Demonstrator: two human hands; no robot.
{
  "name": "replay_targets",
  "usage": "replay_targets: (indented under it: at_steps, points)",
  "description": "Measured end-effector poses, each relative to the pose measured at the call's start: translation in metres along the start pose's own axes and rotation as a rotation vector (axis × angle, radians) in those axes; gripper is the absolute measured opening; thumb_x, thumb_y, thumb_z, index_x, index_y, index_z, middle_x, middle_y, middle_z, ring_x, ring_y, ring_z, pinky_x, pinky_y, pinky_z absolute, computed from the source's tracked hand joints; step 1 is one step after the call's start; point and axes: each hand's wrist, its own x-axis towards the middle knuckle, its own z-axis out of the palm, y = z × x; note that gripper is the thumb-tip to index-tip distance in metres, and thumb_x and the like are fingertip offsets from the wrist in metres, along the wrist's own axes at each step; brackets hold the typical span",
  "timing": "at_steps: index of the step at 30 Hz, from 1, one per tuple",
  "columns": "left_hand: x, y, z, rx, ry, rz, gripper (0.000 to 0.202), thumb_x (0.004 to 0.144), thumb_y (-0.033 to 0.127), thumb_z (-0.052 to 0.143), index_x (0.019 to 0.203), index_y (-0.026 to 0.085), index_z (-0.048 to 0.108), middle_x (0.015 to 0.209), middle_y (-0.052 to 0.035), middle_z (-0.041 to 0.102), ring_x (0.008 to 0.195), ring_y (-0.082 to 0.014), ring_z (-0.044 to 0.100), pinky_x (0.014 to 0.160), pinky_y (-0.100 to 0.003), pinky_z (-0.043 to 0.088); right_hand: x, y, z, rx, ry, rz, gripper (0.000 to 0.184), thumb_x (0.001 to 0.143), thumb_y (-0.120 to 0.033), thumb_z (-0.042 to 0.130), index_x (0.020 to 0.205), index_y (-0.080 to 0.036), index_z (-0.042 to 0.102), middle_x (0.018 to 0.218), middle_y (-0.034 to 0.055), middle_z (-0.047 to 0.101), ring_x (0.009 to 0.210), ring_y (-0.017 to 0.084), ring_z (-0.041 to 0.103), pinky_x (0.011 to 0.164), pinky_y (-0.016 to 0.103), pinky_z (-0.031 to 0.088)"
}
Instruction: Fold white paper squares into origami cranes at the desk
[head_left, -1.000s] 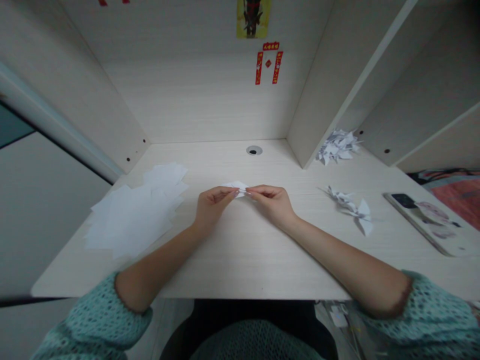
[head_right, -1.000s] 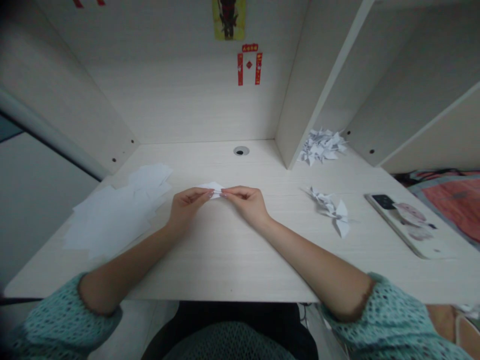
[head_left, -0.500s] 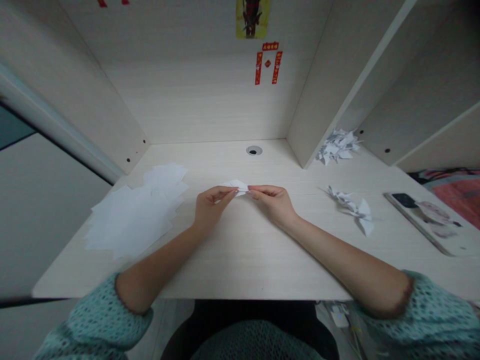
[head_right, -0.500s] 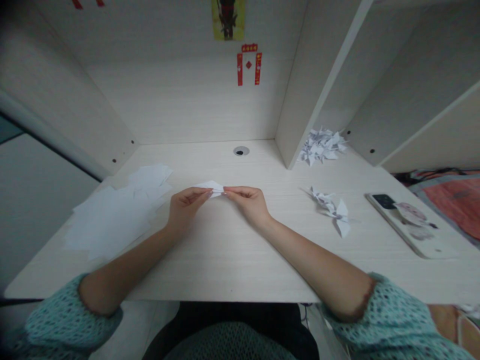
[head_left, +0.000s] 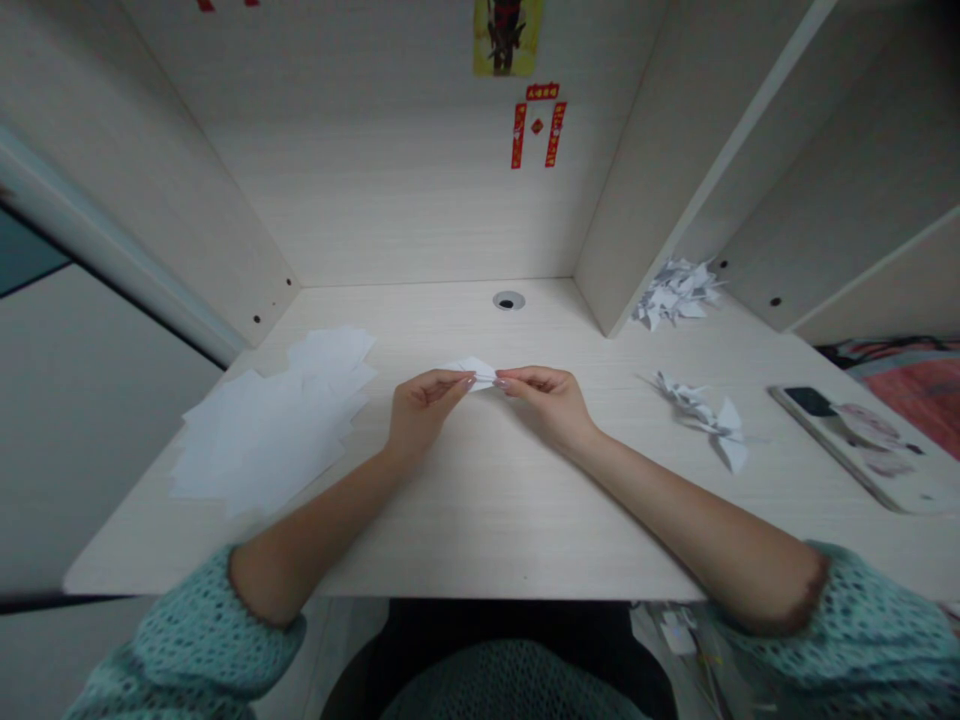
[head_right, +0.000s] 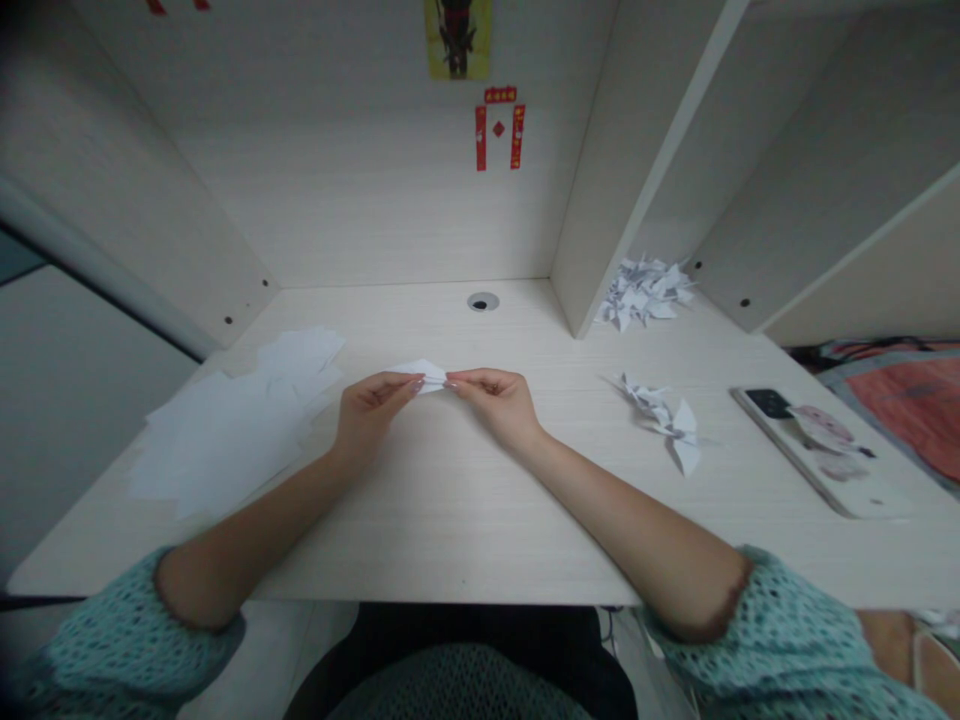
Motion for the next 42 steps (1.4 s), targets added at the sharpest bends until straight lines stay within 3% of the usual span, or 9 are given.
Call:
replay_targets:
  at_steps: [6, 10, 17, 23, 36, 42]
  points:
    - [-0.001, -0.001, -0.001, 0.093, -0.031, 0.02, 0.022, 0.075, 0.035, 0.069, 0.087, 0.018, 0.073, 0.091, -0.0058, 0.074, 0.085, -0.0195, 0.068, 0.082, -0.031, 0.051, -0.003, 0.004, 0.002, 0.091, -0.094, 0.012, 0.03, 0.06, -0.031, 0.08, 0.087, -0.022, 0.073, 0.076, 0.0012, 0.074, 0.067, 0.013, 0.065, 0.068, 0.027, 0.05]
    - [-0.002, 0.0, 0.001, 0.12, -0.071, 0.001, 0.021, 0.074, 0.036, 0.068, 0.085, 0.019, 0.073, 0.09, -0.0057, 0.074, 0.085, -0.0198, 0.068, 0.083, -0.032, 0.051, -0.005, 0.005, 0.004, 0.091, -0.069, 0.046, 0.022, 0.06, -0.031, 0.08, 0.079, -0.021, 0.074, 0.075, 0.002, 0.074, 0.068, 0.015, 0.066, 0.071, 0.029, 0.051]
    - [-0.001, -0.003, 0.005, -0.021, -0.013, -0.132, 0.021, 0.068, 0.033, 0.074, 0.082, 0.018, 0.074, 0.088, -0.0053, 0.074, 0.082, -0.0188, 0.067, 0.083, -0.032, 0.05, -0.003, 0.007, 0.004, 0.077, -0.028, 0.027, 0.019, 0.06, -0.031, 0.08, 0.076, -0.022, 0.075, 0.079, 0.0031, 0.075, 0.071, 0.017, 0.068, 0.075, 0.032, 0.052]
    - [0.0, -0.009, 0.003, -0.041, 0.04, -0.188, 0.022, 0.065, 0.032, 0.076, 0.083, 0.02, 0.075, 0.083, -0.0042, 0.074, 0.075, -0.0151, 0.065, 0.075, -0.028, 0.049, -0.005, 0.005, 0.006, 0.083, -0.022, 0.026, 0.02, 0.061, -0.032, 0.08, 0.077, -0.021, 0.075, 0.08, 0.0041, 0.075, 0.071, 0.017, 0.068, 0.073, 0.031, 0.053]
    - [-0.004, -0.002, 0.008, -0.088, 0.058, -0.136, 0.022, 0.067, 0.032, 0.075, 0.084, 0.018, 0.074, 0.087, -0.0061, 0.074, 0.079, -0.017, 0.068, 0.08, -0.03, 0.051, -0.009, 0.0, 0.008, 0.024, 0.011, -0.006, 0.02, 0.062, -0.034, 0.079, 0.076, -0.021, 0.074, 0.073, 0.0038, 0.074, 0.062, 0.015, 0.065, 0.063, 0.029, 0.05]
    - [-0.004, -0.002, 0.007, -0.03, 0.023, -0.114, 0.026, 0.069, 0.034, 0.073, 0.089, 0.018, 0.071, 0.083, -0.005, 0.074, 0.076, -0.0168, 0.068, 0.072, -0.028, 0.051, -0.007, 0.005, 0.006, -0.009, -0.024, -0.037, 0.023, 0.062, -0.036, 0.078, 0.077, -0.019, 0.072, 0.072, 0.0039, 0.072, 0.064, 0.015, 0.065, 0.065, 0.029, 0.051]
